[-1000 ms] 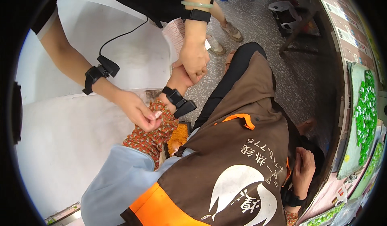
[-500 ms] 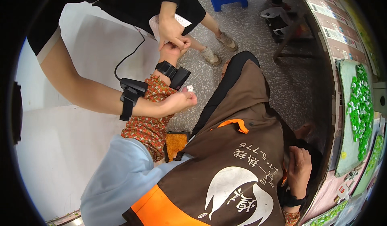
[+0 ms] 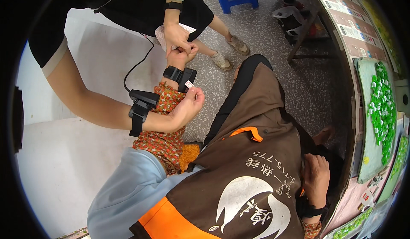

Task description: The person sits on the floor and assembles small green and white decorative items. They pick up a yellow plastic piece, apply glue from a bottle, and attach a green component with white eyes. The finished items are placed onto a tray.

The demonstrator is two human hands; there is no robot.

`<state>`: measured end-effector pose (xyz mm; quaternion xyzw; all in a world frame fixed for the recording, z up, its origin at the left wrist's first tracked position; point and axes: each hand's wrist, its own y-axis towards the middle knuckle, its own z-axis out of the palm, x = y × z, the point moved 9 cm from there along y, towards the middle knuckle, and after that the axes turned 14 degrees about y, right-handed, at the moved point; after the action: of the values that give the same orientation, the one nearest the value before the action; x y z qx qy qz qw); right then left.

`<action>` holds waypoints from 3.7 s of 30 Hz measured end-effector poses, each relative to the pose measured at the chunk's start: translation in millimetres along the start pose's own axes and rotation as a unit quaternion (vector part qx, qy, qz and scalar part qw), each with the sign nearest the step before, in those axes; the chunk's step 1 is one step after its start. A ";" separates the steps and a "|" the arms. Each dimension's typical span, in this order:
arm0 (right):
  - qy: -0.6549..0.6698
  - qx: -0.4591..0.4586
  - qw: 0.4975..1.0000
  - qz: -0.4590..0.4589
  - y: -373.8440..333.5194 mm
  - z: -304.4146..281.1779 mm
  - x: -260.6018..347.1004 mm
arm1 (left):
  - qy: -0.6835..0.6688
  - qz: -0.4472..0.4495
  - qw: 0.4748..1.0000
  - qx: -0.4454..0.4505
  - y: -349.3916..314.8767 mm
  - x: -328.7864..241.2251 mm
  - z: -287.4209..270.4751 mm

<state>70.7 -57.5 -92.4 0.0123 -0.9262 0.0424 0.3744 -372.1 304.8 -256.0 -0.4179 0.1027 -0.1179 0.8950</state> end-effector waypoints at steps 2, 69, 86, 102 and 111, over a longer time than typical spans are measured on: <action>-0.001 -0.002 1.000 0.001 -1.2 -0.5 -1.6 | -0.003 0.000 1.000 0.004 -0.9 -0.7 0.4; -0.010 0.019 1.000 0.023 4.1 7.0 -6.4 | -0.354 -0.257 0.877 -0.201 -204.6 148.3 -60.7; -0.005 0.019 0.999 0.038 1.9 7.8 -11.4 | -0.468 -0.335 0.727 -0.373 -237.2 155.4 -16.7; -0.008 0.012 1.000 0.023 3.0 4.4 -7.6 | 0.092 -0.001 0.995 0.031 20.6 27.2 -13.7; -0.032 -0.051 0.998 0.003 2.7 -31.4 -4.7 | 0.462 0.080 0.872 0.141 -2.6 140.6 5.9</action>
<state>95.6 -52.1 -73.3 -0.0084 -0.9387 -0.0044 0.3446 -237.0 265.7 -262.1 -0.1754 0.5197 -0.2386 0.8014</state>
